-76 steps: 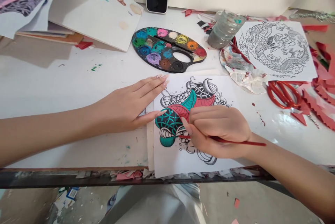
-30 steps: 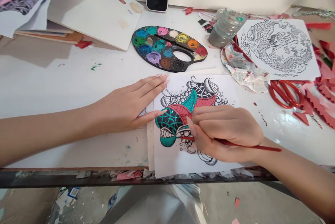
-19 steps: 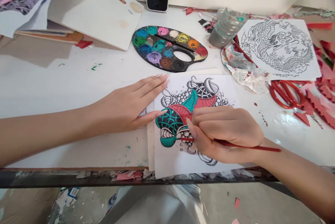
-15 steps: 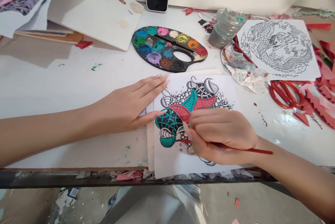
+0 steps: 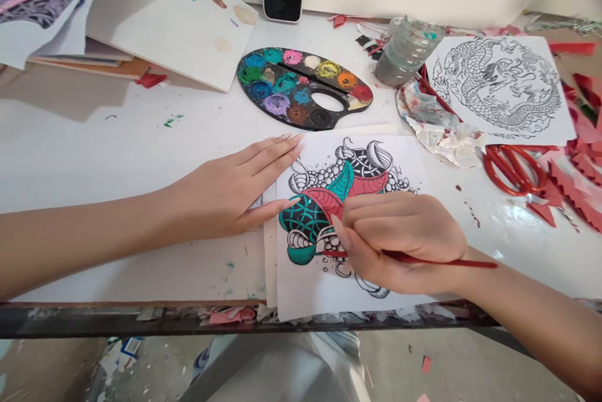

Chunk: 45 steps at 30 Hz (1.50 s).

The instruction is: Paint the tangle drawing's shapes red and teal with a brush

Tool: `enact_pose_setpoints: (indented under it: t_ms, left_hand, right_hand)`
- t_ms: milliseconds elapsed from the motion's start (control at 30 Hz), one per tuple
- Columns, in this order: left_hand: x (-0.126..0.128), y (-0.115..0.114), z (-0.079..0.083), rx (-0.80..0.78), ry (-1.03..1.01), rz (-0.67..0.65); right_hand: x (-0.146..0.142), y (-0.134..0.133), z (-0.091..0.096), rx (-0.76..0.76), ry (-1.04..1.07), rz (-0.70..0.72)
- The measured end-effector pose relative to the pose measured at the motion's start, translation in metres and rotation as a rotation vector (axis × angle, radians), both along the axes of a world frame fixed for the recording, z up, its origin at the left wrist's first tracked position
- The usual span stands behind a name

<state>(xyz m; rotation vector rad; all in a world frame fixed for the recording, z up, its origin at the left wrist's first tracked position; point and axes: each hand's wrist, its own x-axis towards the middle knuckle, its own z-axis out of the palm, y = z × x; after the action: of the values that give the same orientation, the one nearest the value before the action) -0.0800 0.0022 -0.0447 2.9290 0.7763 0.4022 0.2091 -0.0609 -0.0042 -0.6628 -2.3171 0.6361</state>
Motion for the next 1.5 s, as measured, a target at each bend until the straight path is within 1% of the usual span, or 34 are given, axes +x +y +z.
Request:
enact_pose_setpoints:
  t_ms: [67,167,300,400,567,667,933,1067,1200,1400,1500]
  left_hand:
    - [0.0009,-0.0005,-0.0022,-0.002,-0.019,0.015]
    - [0.0015,-0.0004,-0.0031,0.006,-0.005,0.028]
    - [-0.0005,0.0012,0.0005,0.01,0.034,-0.004]
    - [-0.0022,0.002,0.0027,-0.005,0.041,-0.025]
    - [-0.002,0.002,0.0031,-0.015,0.025,-0.035]
    - [-0.0012,0.0021,0.0028,-0.004,0.03,-0.036]
    - [-0.0019,0.0014,0.0031,0.021,0.026,-0.041]
    - [-0.0017,0.001,0.0042,0.017,0.028,-0.036]
    - [-0.0011,0.001,0.0041,0.016,0.033,-0.035]
    - [-0.0003,0.0009,0.0039,0.005,0.031,-0.029]
    - [-0.0007,0.0012,0.0049,0.008,0.028,-0.031]
  right_hand:
    - [-0.0003,-0.0007,-0.0009,0.009,0.002,0.009]
    - [0.0,-0.001,0.0,0.01,0.02,-0.014]
    - [0.0002,-0.0005,0.0028,-0.028,0.042,-0.047]
    - [-0.0012,-0.0006,0.0008,-0.024,0.051,-0.071]
    - [-0.002,-0.0003,-0.0055,-0.008,0.056,-0.028]
    - [-0.0017,0.0005,-0.0069,0.008,0.017,-0.031]
    - [-0.0037,0.0003,-0.0047,0.047,0.009,-0.057]
    - [-0.0044,-0.0003,-0.0055,0.078,-0.027,-0.044]
    - [-0.004,-0.0021,-0.0039,0.08,-0.03,-0.062]
    - [-0.0033,-0.0028,-0.0024,0.092,-0.056,-0.051]
    - [-0.0034,-0.0034,-0.0028,0.093,-0.037,-0.057]
